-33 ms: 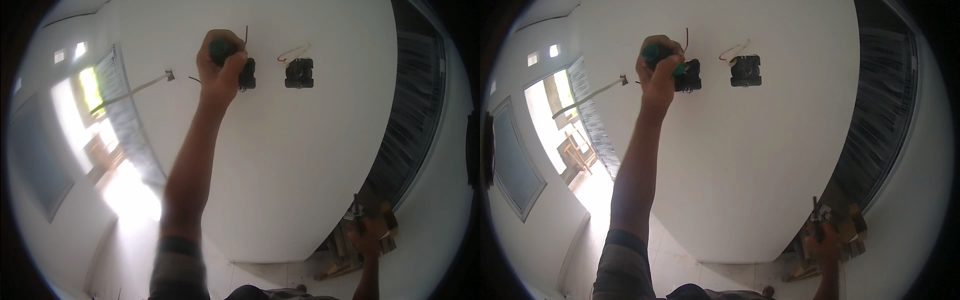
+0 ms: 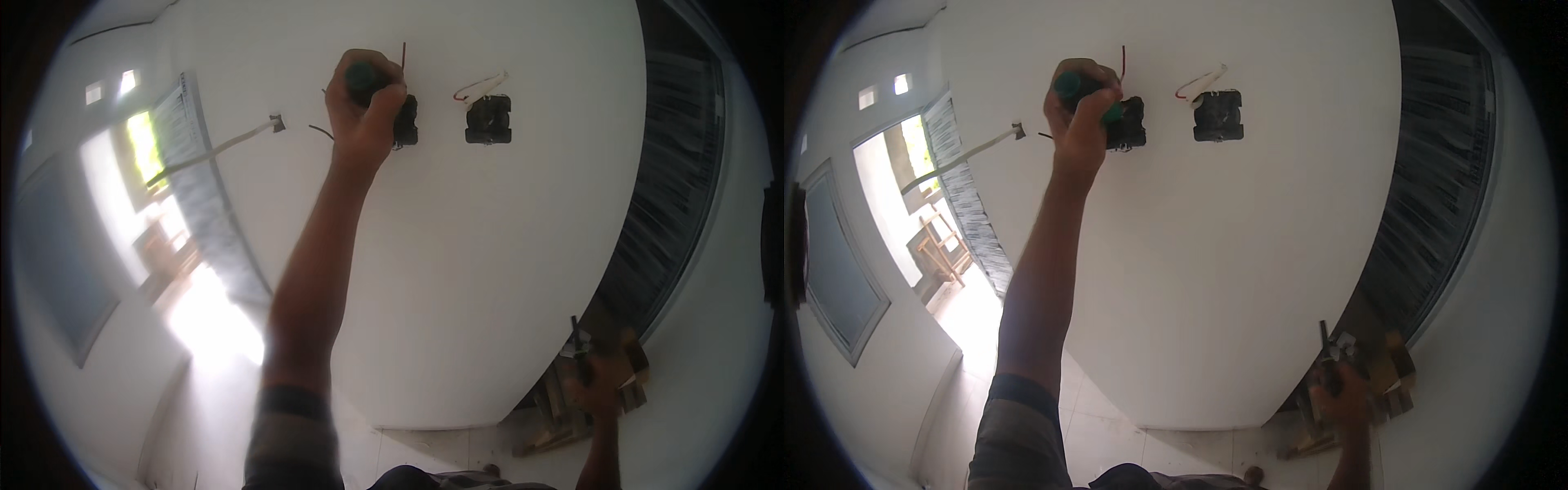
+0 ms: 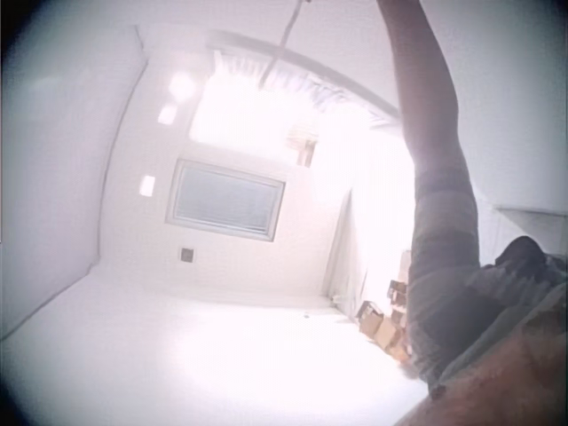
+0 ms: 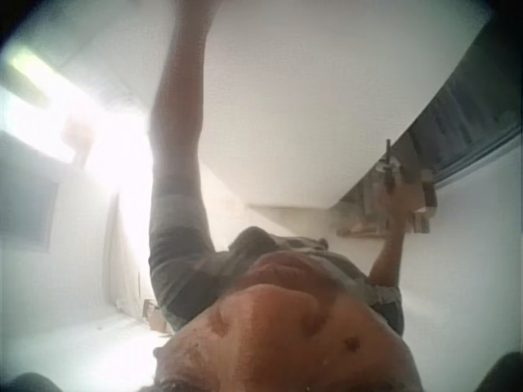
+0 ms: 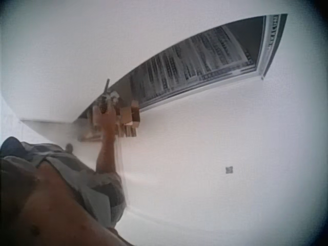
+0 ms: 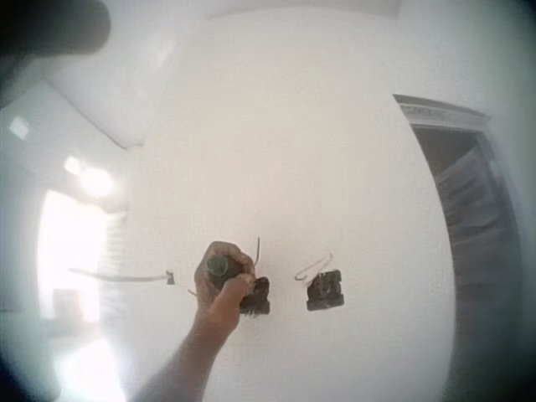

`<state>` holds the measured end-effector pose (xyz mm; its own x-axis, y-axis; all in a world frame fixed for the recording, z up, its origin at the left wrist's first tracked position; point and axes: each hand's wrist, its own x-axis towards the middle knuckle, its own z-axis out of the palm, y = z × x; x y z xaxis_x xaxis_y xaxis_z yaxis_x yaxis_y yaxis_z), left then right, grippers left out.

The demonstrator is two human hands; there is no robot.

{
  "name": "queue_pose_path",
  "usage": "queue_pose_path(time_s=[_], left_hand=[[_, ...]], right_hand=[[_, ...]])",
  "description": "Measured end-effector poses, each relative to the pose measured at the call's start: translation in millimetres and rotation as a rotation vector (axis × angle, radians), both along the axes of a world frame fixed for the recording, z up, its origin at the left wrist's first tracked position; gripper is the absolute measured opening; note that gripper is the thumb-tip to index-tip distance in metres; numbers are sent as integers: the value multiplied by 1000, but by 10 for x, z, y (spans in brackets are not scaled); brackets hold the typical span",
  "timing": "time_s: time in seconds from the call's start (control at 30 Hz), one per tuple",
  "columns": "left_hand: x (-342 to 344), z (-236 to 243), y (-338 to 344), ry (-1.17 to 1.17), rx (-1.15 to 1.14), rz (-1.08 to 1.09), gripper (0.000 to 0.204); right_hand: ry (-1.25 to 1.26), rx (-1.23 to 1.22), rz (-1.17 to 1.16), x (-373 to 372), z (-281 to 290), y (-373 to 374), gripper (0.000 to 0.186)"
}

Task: The person installs electrical outlets into wall boxes by connecting wires and securing them with a screwdriver. They retrieve additional parts from a box on the floor and use a voltage tester to check the wiring before finishing the installation.

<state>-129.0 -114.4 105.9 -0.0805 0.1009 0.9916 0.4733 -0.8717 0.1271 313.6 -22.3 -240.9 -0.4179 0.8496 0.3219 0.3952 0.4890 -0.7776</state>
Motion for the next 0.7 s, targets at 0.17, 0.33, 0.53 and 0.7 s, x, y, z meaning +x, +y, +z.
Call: queue_pose_path(time_s=[0.17,0.33,0.53,0.7], left_hand=[[86,3,20,-129,-81,101,20],[168,148,-11,-164,-173,133,34],[192,183,78,-248,-109,253,38],[212,180,-19,-256,-194,390,38]], right_hand=[[-296,-59,2,-152,480,-408,47],[117,331,167,-427,829,-467,66],[284,331,143,-854,2169,-640,67],[339,996,307,-1354,2960,-648,67]])
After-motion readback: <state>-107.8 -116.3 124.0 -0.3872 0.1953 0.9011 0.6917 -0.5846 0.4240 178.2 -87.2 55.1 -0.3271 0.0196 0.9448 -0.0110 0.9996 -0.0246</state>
